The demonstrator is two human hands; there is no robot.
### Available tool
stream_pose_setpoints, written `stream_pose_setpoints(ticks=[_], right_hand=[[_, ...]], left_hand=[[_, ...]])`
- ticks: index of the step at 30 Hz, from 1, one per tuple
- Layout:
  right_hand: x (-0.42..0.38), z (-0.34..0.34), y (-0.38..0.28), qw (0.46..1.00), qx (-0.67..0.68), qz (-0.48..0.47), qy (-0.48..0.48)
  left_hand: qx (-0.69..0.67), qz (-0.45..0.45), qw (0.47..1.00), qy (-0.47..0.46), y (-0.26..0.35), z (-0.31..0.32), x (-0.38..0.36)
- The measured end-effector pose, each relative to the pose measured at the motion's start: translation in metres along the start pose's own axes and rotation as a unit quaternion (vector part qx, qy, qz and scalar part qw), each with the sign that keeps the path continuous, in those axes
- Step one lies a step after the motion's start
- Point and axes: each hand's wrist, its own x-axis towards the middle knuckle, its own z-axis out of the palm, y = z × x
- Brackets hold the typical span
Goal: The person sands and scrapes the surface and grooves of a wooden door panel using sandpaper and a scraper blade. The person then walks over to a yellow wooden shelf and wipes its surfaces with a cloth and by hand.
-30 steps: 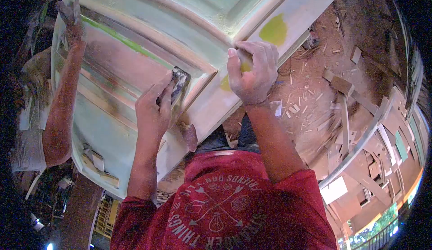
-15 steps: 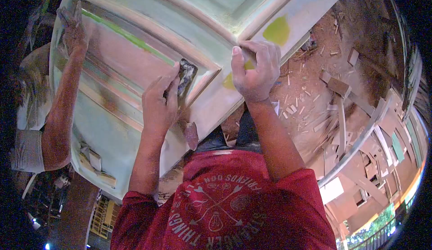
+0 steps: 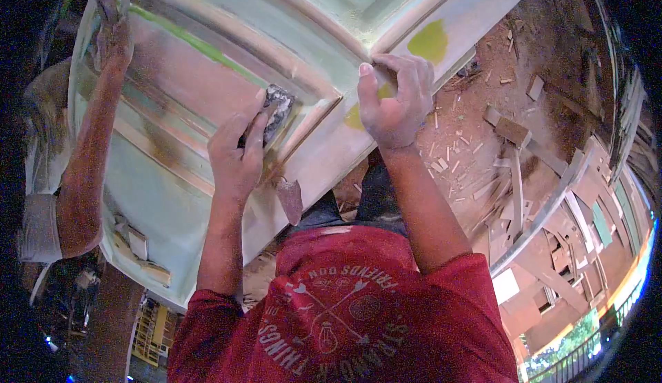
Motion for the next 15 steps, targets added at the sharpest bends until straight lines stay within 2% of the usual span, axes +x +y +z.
stream_pose_setpoints(ticks=[9, 12, 15], right_hand=[[0.001, 0.004, 0.002, 1.0, 0.003, -0.024, 0.006], [0.0, 0.003, 0.0, 1.0, -0.009, -0.027, -0.002], [0.002, 0.003, -0.004, 1.0, -0.012, -0.025, -0.007]], left_hand=[[0.087, 0.036, 0.995, -0.022, -0.003, 0.015, 0.0], [0.08, 0.017, 0.997, -0.011, 0.0, 0.02, 0.0], [0.028, 0.035, 0.999, 0.019, -0.002, 0.024, 0.003]])
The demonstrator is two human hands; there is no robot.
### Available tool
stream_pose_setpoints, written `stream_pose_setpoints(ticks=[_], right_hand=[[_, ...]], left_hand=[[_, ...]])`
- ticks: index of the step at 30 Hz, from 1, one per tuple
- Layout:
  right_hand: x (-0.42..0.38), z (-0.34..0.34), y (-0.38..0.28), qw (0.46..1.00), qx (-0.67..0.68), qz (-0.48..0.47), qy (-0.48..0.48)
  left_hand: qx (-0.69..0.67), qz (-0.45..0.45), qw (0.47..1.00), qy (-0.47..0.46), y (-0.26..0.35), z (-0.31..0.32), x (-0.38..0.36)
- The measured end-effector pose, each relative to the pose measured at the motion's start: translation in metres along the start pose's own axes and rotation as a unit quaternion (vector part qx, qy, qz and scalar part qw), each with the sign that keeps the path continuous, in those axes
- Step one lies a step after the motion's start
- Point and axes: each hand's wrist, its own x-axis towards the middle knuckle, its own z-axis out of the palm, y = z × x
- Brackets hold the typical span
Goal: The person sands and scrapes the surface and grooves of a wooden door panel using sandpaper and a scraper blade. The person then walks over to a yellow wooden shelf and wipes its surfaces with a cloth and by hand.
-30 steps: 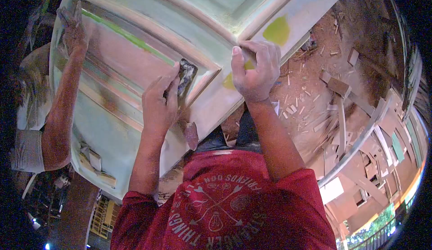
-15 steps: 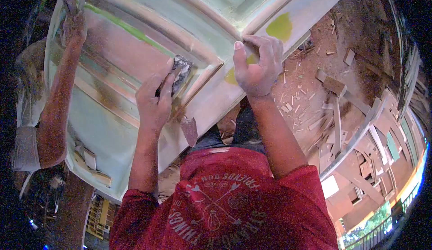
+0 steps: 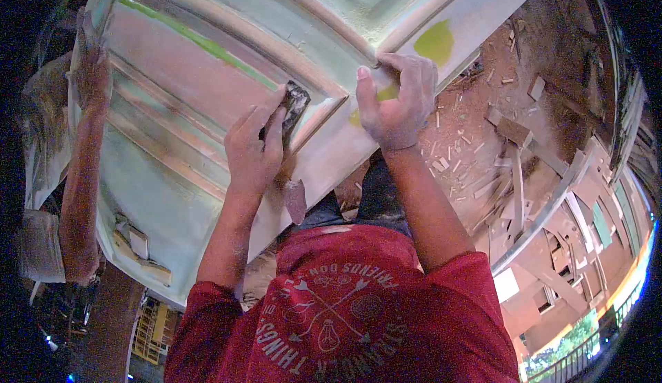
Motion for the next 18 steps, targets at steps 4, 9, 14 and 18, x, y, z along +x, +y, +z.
stream_pose_setpoints(ticks=[4, 9, 14, 18], right_hand=[[-0.001, 0.0, -0.002, 1.0, -0.013, 0.001, -0.001], [-0.004, 0.001, 0.0, 1.0, -0.017, 0.009, 0.0], [-0.007, 0.005, 0.004, 1.0, -0.007, 0.027, 0.005], [-0.008, 0.002, 0.005, 0.999, -0.008, 0.037, 0.0]], left_hand=[[-0.026, -0.037, 0.999, -0.008, 0.001, -0.002, 0.002], [-0.241, -0.2, 0.95, 0.001, 0.005, -0.01, 0.0], [-0.076, -0.076, 0.994, 0.028, -0.01, -0.017, -0.01], [-0.02, -0.009, 1.0, -0.004, -0.002, -0.01, -0.006]])
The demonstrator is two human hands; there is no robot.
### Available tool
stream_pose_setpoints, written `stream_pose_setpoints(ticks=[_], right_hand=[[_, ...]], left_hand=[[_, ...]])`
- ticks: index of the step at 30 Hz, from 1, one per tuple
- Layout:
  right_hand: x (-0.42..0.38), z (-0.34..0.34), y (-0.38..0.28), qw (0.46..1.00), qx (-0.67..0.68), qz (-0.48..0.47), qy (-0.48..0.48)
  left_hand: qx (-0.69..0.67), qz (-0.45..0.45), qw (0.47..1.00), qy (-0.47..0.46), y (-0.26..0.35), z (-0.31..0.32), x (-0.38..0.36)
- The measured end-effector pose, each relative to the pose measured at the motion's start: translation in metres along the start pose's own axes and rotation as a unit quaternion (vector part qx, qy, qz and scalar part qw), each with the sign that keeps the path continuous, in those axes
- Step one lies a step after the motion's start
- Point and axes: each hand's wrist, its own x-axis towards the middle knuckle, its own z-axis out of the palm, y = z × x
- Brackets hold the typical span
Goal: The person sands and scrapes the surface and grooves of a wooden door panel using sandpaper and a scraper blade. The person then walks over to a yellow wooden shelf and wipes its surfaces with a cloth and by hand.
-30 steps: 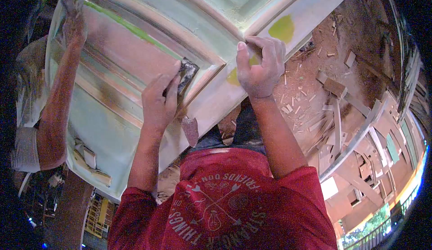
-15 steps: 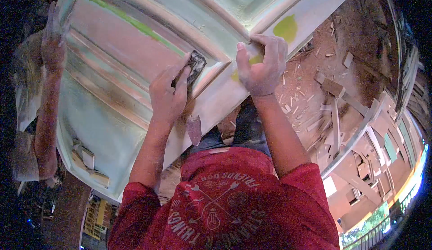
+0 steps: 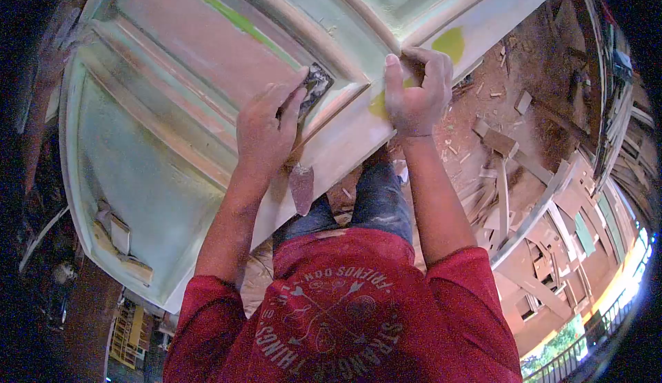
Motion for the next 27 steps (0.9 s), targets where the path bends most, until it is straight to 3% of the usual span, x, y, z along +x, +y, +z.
stream_pose_setpoints(ticks=[12, 18, 21, 24, 27], right_hand=[[0.004, -0.003, -0.007, 1.0, 0.004, -0.026, -0.012], [0.001, -0.001, -0.01, 0.999, 0.003, -0.029, -0.027], [-0.001, 0.0, -0.004, 0.999, 0.012, -0.024, -0.027], [0.0, 0.0, -0.001, 0.999, 0.006, -0.022, -0.022], [0.003, 0.001, -0.002, 0.999, -0.002, -0.03, -0.02]], left_hand=[[0.018, 0.013, 1.0, -0.012, 0.001, 0.005, 0.01], [-0.137, -0.078, 0.987, 0.037, -0.004, 0.017, 0.008], [-0.355, -0.294, 0.887, -0.003, 0.001, 0.005, 0.017], [-0.141, -0.075, 0.986, 0.054, 0.014, -0.014, 0.021], [-0.007, -0.027, 0.999, 0.029, -0.004, -0.011, 0.011]])
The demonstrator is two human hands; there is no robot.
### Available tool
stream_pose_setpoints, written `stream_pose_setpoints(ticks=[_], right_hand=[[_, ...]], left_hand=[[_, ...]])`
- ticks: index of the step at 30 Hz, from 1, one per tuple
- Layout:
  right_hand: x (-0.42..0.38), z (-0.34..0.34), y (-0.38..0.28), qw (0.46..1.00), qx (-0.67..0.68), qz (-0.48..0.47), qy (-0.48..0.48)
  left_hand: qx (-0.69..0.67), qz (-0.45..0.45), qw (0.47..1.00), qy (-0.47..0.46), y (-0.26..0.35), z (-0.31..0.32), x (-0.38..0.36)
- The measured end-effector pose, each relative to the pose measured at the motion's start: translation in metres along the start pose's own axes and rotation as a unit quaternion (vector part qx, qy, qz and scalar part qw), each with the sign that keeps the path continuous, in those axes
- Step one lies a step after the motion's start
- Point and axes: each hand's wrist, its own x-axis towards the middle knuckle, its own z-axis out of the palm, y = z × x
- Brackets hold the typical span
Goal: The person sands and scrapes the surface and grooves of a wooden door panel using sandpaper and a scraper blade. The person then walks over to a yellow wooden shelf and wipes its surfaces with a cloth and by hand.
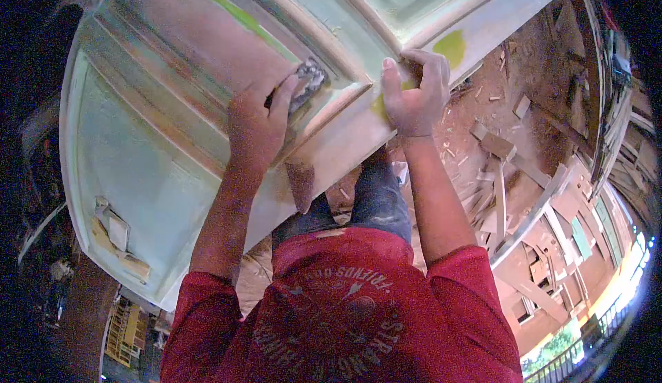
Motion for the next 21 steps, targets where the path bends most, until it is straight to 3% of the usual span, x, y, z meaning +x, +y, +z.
stream_pose_setpoints(ticks=[12, 15, 18, 21], right_hand=[[0.003, -0.003, -0.003, 1.0, 0.013, -0.019, -0.002], [0.001, -0.002, -0.006, 1.0, 0.01, -0.025, -0.005], [0.003, -0.003, -0.004, 0.999, 0.016, -0.033, -0.009], [0.003, -0.003, 0.0, 0.999, 0.021, -0.036, -0.007]], left_hand=[[-0.008, 0.038, 0.999, -0.034, -0.001, 0.017, 0.001], [-0.069, -0.074, 0.995, -0.009, 0.008, 0.022, -0.003], [-0.121, -0.165, 0.977, -0.052, 0.013, 0.012, 0.005], [-0.218, -0.33, 0.915, -0.074, 0.024, -0.004, 0.014]])
